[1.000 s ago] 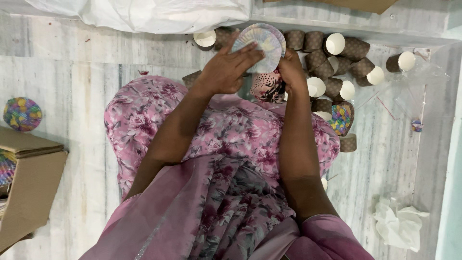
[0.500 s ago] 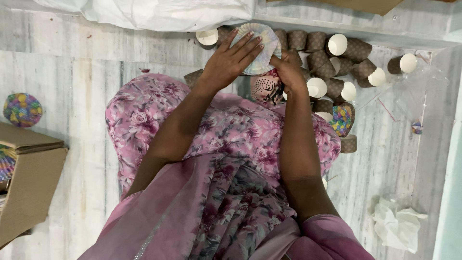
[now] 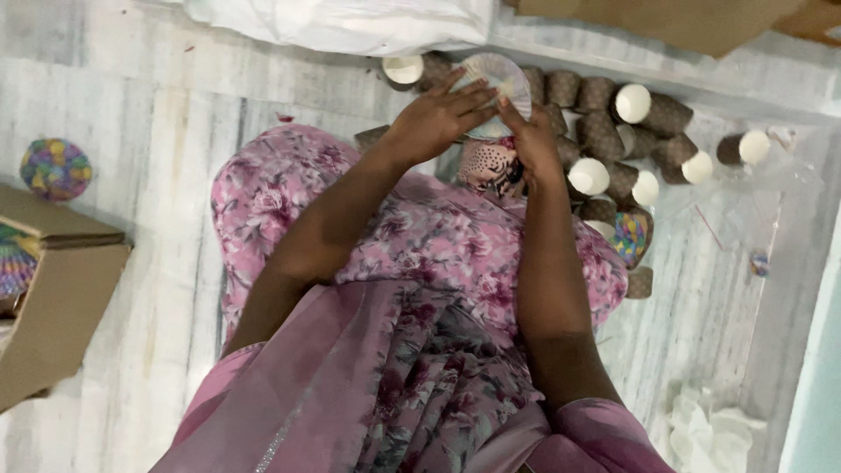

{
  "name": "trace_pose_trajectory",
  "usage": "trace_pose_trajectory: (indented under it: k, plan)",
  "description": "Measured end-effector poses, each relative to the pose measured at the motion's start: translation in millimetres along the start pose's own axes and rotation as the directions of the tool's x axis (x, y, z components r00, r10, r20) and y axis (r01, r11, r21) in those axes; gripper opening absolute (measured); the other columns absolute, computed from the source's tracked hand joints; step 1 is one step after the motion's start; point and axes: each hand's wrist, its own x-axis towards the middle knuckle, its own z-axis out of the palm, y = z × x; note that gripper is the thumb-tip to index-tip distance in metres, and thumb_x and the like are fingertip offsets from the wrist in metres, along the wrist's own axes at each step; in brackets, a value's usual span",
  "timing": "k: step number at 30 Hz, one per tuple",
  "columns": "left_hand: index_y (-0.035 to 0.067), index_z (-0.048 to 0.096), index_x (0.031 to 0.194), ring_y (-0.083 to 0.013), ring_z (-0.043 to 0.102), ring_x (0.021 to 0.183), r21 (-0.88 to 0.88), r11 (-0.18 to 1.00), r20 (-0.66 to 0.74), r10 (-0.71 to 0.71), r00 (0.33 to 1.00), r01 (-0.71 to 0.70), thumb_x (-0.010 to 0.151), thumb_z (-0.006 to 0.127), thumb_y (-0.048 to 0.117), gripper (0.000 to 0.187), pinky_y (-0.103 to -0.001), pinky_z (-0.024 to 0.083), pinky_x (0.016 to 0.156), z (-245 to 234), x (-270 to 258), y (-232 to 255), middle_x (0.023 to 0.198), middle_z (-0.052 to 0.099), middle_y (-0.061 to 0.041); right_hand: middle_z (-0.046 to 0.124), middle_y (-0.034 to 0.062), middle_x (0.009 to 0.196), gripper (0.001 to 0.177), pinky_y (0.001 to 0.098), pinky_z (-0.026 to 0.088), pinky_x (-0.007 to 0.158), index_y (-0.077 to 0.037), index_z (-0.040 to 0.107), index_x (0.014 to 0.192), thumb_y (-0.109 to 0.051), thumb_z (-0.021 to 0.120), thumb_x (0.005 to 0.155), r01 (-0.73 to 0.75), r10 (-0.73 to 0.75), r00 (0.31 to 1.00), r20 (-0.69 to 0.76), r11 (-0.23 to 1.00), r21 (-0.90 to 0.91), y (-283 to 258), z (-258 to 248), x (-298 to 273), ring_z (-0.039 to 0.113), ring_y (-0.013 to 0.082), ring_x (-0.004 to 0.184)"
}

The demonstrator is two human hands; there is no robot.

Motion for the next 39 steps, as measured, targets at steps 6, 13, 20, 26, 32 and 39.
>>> trace_pose_trajectory:
  k: [6, 13, 20, 26, 32, 39]
  plan:
    - [0.004, 0.074, 0.089, -0.0393, 0.068, 0.081, 0.18, 0.858, 0.086, -0.501, 0.861, 0.481, 0.095, 0.066, 0.012, 0.013, -0.048, 0.056, 0.074, -46.1, -175.1, -144.8, 0.09, 0.072, -0.02, 0.076, 0.0059, 0.108, 0.038, 0.0305, 0.055, 0.084, 0.0, 0.074, 0.118, -0.034, 0.073, 0.099, -0.021, 0.016, 0.998, -0.064, 0.996, -0.082, 5.1, 11.4, 0.7, 0.07, 0.0138, 0.093]
    - [0.001, 0.048, 0.136, -0.0478, 0.041, 0.13, 0.196, -0.201, -0.204, -0.966, -0.161, 0.96, 0.09, 0.076, 0.044, 0.069, -0.06, 0.036, 0.101, -184.8, -464.8, -201.8, 0.14, 0.046, -0.03, 0.073, 0.0087, 0.119, 0.047, 0.0306, 0.055, 0.091, 0.002, 0.063, 0.129, -0.029, 0.078, 0.097, 0.042, -0.044, 0.985, -0.168, 0.999, -0.016, 7.9, 12.2, 4.7, 0.07, 0.0154, 0.102]
    - [0.016, -0.004, 0.166, -0.0556, 0.005, 0.152, 0.164, -0.661, -0.119, -0.75, -0.65, 0.732, 0.093, 0.075, 0.064, 0.118, -0.07, 0.013, 0.121, -166.5, -517.5, -177.3, 0.17, 0.0, -0.028, 0.071, 0.0114, 0.122, 0.058, 0.0361, 0.059, 0.089, 0.003, 0.058, 0.137, -0.029, 0.081, 0.094, -0.04, 0.094, 0.951, -0.295, 0.982, 0.183, 16.2, -7.1, 8.8, 0.072, 0.0214, 0.103]
    - [0.002, 0.028, 0.151, -0.0496, 0.026, 0.15, 0.359, -0.434, -0.337, -0.886, -0.319, 0.826, 0.099, 0.077, 0.059, 0.091, -0.076, 0.027, 0.117, -172.4, -533.7, -174.1, 0.164, 0.028, -0.027, 0.073, 0.0111, 0.117, 0.051, 0.0371, 0.06, 0.089, 0.002, 0.063, 0.131, -0.028, 0.081, 0.094, 0.013, 0.052, 0.952, -0.3, 0.977, 0.212, 23.5, -11.2, 20.2, 0.073, 0.0226, 0.101]
    - [-0.002, 0.029, 0.15, -0.0533, 0.032, 0.138, 0.264, -0.316, -0.227, -0.938, -0.26, 0.911, 0.095, 0.082, 0.044, 0.089, -0.072, 0.036, 0.1, -152.8, -511.6, -146.3, 0.15, 0.041, -0.026, 0.074, 0.0121, 0.117, 0.05, 0.0366, 0.061, 0.084, 0.004, 0.064, 0.129, -0.026, 0.081, 0.093, 0.0, 0.096, 0.925, -0.367, 0.968, 0.252, 26.9, -20.4, 13.5, 0.074, 0.0219, 0.097]
    - [0.008, 0.033, 0.154, -0.0444, 0.063, 0.104, 0.395, -0.199, -0.193, -0.972, -0.131, 0.897, 0.092, 0.07, 0.005, 0.072, -0.053, 0.056, 0.084, -149.4, -480.1, -124.6, 0.132, 0.059, -0.027, 0.074, 0.0133, 0.115, 0.048, 0.0363, 0.059, 0.085, 0.005, 0.066, 0.127, -0.026, 0.081, 0.094, 0.037, 0.062, 0.933, -0.355, 0.963, 0.265, 20.4, -25.6, 8.6, 0.073, 0.0218, 0.096]
